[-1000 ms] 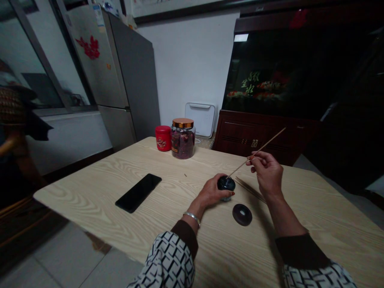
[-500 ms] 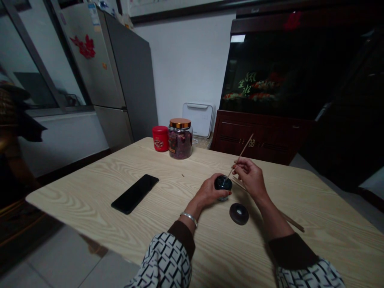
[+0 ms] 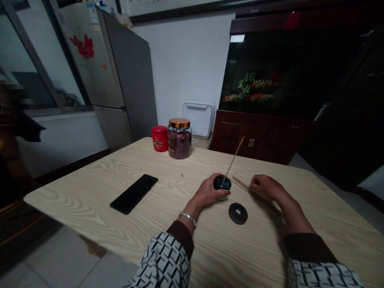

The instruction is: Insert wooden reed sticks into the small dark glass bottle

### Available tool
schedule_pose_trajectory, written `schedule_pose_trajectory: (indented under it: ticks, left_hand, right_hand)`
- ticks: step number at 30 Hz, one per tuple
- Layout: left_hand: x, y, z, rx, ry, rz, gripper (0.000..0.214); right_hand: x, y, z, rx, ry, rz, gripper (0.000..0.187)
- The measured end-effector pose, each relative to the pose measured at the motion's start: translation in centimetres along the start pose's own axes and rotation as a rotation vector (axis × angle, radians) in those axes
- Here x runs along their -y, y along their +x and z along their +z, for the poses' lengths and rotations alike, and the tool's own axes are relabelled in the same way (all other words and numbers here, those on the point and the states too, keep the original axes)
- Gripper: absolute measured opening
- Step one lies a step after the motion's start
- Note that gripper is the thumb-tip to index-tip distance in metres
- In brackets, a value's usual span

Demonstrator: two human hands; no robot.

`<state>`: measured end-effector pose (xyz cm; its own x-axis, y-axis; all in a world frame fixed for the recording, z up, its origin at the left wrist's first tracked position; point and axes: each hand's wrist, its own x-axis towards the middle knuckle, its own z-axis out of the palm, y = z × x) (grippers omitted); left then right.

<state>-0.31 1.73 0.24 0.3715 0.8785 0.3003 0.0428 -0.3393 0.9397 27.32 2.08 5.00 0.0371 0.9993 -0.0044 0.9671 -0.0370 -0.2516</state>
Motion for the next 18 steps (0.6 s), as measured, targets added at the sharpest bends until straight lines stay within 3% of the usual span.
schedule_pose_trajectory:
  ticks: [5, 12, 18]
  left_hand:
    - [0.5, 0.1, 0.1, 0.009, 0.012, 0.004, 0.067]
    - [0.3, 0.2, 0.1, 0.006, 0.021, 0.0, 0.07]
    - [-0.1, 0.0, 0.0, 0.01, 0.037, -0.007, 0.069]
  right_hand:
    - [-0.5, 0.0, 1.5, 0.059, -0.033, 0.068, 0.011]
    - [-1.1, 0.2, 2.0, 0.124, 0.025, 0.036, 0.005]
    - [-1.4, 0.1, 2.0, 0.105, 0.056, 0.015, 0.004]
